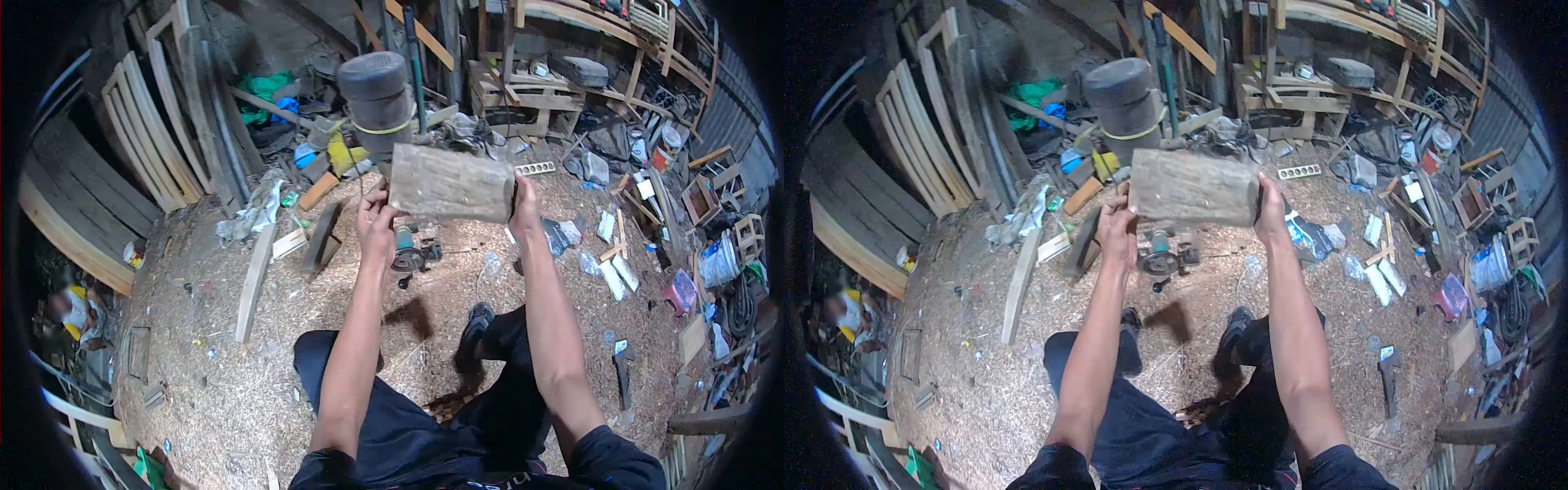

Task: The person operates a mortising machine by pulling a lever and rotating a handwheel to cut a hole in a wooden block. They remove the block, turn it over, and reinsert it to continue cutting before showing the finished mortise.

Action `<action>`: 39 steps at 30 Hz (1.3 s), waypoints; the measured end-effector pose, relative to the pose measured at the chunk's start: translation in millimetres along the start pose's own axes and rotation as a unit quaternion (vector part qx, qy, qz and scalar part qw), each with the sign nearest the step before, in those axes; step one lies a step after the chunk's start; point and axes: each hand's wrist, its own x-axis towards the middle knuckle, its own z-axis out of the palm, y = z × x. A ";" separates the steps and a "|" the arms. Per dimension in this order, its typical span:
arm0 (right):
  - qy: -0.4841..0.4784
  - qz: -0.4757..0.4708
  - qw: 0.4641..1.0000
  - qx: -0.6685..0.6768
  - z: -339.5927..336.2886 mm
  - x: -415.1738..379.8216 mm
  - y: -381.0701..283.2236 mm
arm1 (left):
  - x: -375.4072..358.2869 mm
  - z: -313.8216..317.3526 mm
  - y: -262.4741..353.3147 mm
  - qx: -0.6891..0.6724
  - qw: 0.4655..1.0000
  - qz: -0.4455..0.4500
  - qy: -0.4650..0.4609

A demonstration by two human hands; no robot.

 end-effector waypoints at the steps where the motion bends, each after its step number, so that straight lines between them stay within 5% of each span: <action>1: -0.004 -0.050 0.997 -0.066 12.6 -6.7 2.5 | -5.5 -1.6 14.3 0.029 0.999 0.008 -0.035; 2: -0.003 -0.099 0.986 -0.131 22.8 -15.3 8.7 | -8.8 -9.2 21.5 0.038 0.993 0.029 -0.108; 6: -0.037 -0.167 0.963 -0.207 50.4 -49.3 18.6 | -26.5 -48.2 38.5 0.118 0.982 -0.042 -0.143; 9: -0.068 -0.235 0.940 -0.237 60.9 -52.3 30.8 | -34.5 -62.5 49.4 0.258 0.959 -0.034 -0.109; 13: -0.095 -0.197 0.948 -0.233 83.4 -59.7 45.3 | -45.7 -76.4 44.2 0.175 0.985 -0.004 0.005; 16: -0.152 -0.085 0.976 -0.128 97.1 -53.9 42.4 | -35.5 -75.8 58.0 0.093 0.981 -0.131 0.111; 17: -0.176 -0.089 0.962 -0.186 100.3 -53.9 43.2 | -31.6 -72.5 67.0 0.051 0.973 -0.173 0.144; 20: -0.259 -0.115 0.873 -0.397 114.3 -56.5 32.9 | -20.5 -87.3 87.8 0.061 0.943 -0.317 0.076; 23: -0.292 -0.046 0.874 -0.387 114.2 -57.0 41.0 | -15.7 -119.5 67.9 0.084 0.925 -0.369 0.043; 29: -0.149 -0.059 0.897 -0.413 86.6 -54.7 65.5 | -28.2 -96.5 75.6 0.147 0.899 -0.410 0.045; 33: -0.051 -0.062 0.914 -0.397 78.7 -59.1 69.8 | -25.6 -89.3 84.6 0.154 0.878 -0.452 -0.031; 39: 0.062 0.014 0.943 -0.327 68.1 -64.9 68.4 | -30.0 -93.8 44.4 0.204 0.905 -0.372 0.029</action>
